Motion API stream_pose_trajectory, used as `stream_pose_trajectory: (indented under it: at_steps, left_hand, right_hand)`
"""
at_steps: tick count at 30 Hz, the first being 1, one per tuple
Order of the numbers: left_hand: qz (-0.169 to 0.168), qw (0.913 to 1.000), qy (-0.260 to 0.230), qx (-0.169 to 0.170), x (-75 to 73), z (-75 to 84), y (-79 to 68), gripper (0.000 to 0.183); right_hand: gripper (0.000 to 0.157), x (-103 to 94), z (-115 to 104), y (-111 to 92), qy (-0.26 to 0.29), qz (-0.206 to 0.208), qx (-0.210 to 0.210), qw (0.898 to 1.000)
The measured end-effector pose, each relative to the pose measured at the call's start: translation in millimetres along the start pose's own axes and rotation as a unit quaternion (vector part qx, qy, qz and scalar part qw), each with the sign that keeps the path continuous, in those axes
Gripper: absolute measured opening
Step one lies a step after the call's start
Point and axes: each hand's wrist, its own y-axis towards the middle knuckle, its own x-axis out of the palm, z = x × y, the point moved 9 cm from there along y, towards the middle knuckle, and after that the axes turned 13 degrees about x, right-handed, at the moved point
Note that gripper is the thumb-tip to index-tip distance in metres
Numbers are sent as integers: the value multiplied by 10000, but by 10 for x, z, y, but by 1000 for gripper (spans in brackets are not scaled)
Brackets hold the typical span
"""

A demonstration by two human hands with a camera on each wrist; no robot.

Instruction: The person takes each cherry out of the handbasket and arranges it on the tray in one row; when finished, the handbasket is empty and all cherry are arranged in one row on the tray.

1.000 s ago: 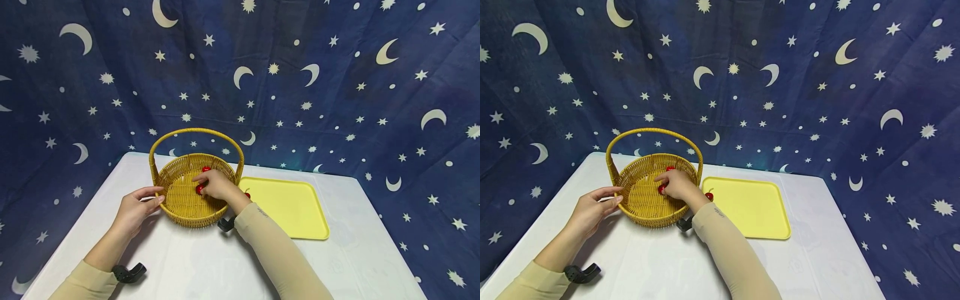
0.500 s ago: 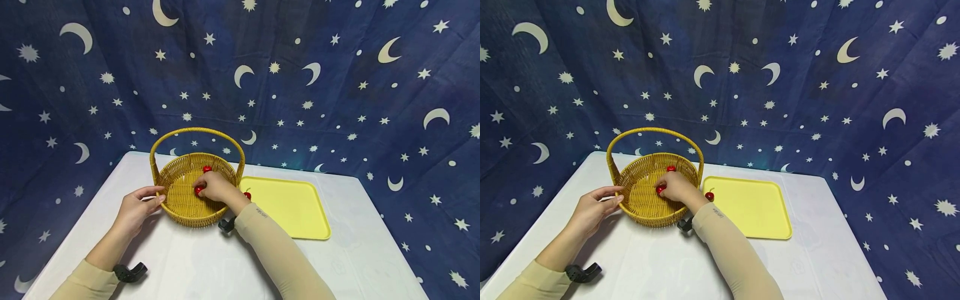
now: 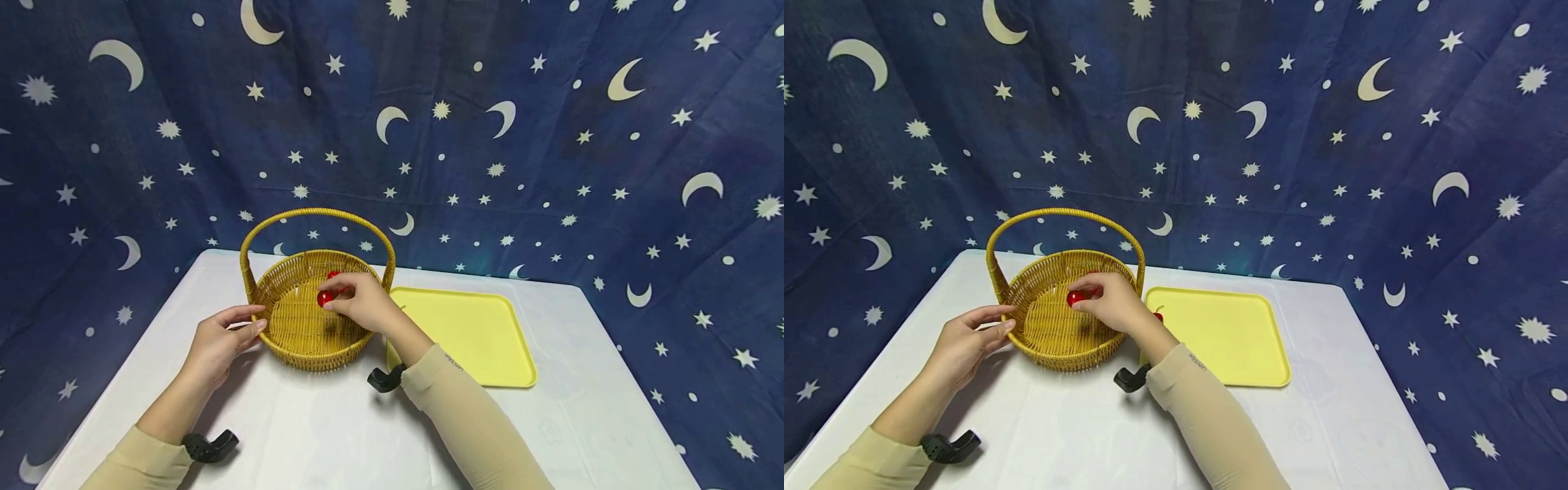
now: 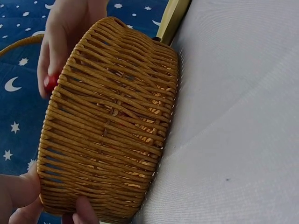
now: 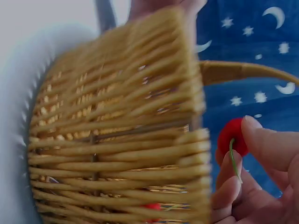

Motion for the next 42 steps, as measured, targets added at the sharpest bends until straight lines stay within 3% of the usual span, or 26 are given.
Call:
stream_pose_trajectory:
  at_steps: [5,11,17,22,25,34,42]
  left_hand:
    - [16,10000,4,-27,0,-12,-6,24]
    - [21,10000,41,-40,0,-13,-4,24]
    - [45,10000,-2,-27,-8,-1,-1,26]
    - [60,10000,14,-52,-9,-5,3,25]
    - [63,10000,22,-40,-9,-6,4,25]
    - [34,10000,76,-28,-9,-20,18,25]
    - [51,10000,30,10,-13,-10,11,26]
  right_hand:
    - [29,-186,167,-312,693,82,174,9974]
    - [31,-409,554,-663,1228,211,391,9914]
    - [40,-770,1023,-838,1383,930,861,9823]
    - [38,-1029,1377,-836,1031,1520,1427,9726]
    - [36,-1078,1527,-782,668,1604,1683,9703]
    - [33,-967,1788,-617,212,1377,2102,9677]
    - [33,-934,1813,-568,-249,1443,2024,9683]
